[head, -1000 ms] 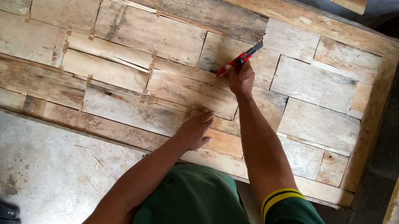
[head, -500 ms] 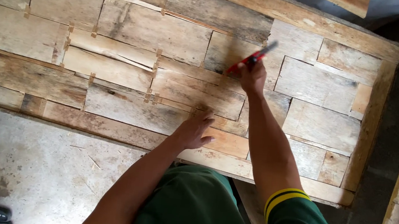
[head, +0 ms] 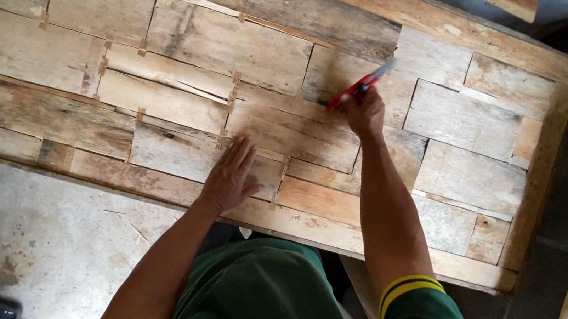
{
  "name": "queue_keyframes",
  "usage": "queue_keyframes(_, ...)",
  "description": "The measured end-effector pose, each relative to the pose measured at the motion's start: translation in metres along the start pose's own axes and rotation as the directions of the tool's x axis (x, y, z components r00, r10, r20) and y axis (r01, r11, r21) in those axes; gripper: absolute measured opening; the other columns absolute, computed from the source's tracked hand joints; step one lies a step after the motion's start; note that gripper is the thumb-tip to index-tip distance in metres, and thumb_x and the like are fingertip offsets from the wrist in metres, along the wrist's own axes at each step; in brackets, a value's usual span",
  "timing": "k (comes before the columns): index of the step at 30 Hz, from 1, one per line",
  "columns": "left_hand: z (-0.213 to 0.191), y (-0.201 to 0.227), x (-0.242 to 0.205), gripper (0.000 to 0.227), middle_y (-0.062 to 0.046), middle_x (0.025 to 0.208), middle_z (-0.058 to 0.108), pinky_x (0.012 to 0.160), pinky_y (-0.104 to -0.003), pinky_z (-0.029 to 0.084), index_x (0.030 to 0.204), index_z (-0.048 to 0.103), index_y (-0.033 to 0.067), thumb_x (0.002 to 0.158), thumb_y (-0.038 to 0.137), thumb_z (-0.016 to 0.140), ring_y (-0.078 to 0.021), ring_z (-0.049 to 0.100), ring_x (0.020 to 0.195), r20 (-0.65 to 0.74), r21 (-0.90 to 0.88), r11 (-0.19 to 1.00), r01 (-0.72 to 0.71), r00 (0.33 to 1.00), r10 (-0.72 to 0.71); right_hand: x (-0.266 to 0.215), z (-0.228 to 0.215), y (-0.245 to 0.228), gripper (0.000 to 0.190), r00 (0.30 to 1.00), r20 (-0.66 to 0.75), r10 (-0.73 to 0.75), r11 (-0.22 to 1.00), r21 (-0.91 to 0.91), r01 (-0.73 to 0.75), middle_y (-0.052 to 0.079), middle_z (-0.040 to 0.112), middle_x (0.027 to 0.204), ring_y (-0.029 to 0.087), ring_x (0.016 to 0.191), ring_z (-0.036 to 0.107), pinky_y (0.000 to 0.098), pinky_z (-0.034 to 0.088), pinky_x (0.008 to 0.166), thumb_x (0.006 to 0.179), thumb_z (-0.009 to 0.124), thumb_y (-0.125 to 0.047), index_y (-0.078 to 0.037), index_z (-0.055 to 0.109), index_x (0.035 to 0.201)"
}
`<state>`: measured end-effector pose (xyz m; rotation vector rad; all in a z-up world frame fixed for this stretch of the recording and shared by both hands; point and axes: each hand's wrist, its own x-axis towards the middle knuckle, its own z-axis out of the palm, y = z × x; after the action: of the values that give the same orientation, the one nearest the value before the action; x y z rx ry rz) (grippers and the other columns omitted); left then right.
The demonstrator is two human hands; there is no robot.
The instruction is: Applying and trimming thin wood strips to a larger wooden panel using a utility knife and tape.
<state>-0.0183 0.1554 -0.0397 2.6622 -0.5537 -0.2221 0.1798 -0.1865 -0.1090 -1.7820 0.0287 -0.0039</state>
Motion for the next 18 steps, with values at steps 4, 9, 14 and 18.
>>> queue_keyframes(4,0.008,-0.002,-0.002,0.094,-0.021,0.17,0.014,0.128,-0.046,0.009,0.16,0.028,0.0004,0.095,0.063,0.056,-0.0332,0.011,0.157,-0.001,0.083,0.995,-0.051,0.999,0.051,-0.005,0.013,-0.045,0.017,0.972,-0.174,0.157,0.947,0.306,-0.098,0.006,0.07,0.083,0.017,0.069,0.072,0.0335,0.062,0.061,0.092,0.065,0.002,-0.005,0.052,0.1)
queue_keyframes(9,0.007,0.004,-0.002,0.085,-0.023,0.169,0.017,0.128,-0.05,0.008,0.159,0.039,0.0091,0.093,0.059,0.057,-0.0395,0.012,0.158,-0.038,0.115,0.993,-0.015,0.999,0.019,-0.027,-0.002,-0.049,0.017,0.993,0.085,0.078,0.997,-0.03,-0.076,0.008,0.068,0.088,0.015,0.08,0.07,0.0318,0.061,0.07,0.095,0.068,0.003,-0.003,0.054,0.102)
queue_keyframes(14,0.01,0.002,-0.003,0.084,-0.021,0.17,0.018,0.128,-0.053,0.007,0.159,0.037,0.0072,0.096,0.06,0.054,-0.0402,0.011,0.158,-0.028,0.099,0.995,-0.035,0.999,0.038,-0.061,0.01,-0.059,0.014,0.996,-0.002,0.091,0.992,-0.092,-0.091,0.009,0.07,0.086,0.018,0.078,0.068,0.0317,0.057,0.069,0.095,0.068,0.003,-0.002,0.056,0.102)
queue_keyframes(18,0.012,0.002,-0.001,0.085,-0.011,0.171,0.016,0.126,-0.061,0.004,0.16,0.033,0.0067,0.098,0.062,0.05,-0.0484,0.008,0.155,0.094,0.198,0.978,-0.065,0.994,0.047,-0.097,0.027,-0.02,0.021,0.982,0.177,0.073,0.876,0.458,-0.148,0.008,0.073,0.087,0.019,0.08,0.074,0.033,0.063,0.072,0.106,0.043,-0.014,-0.001,0.058,0.1)
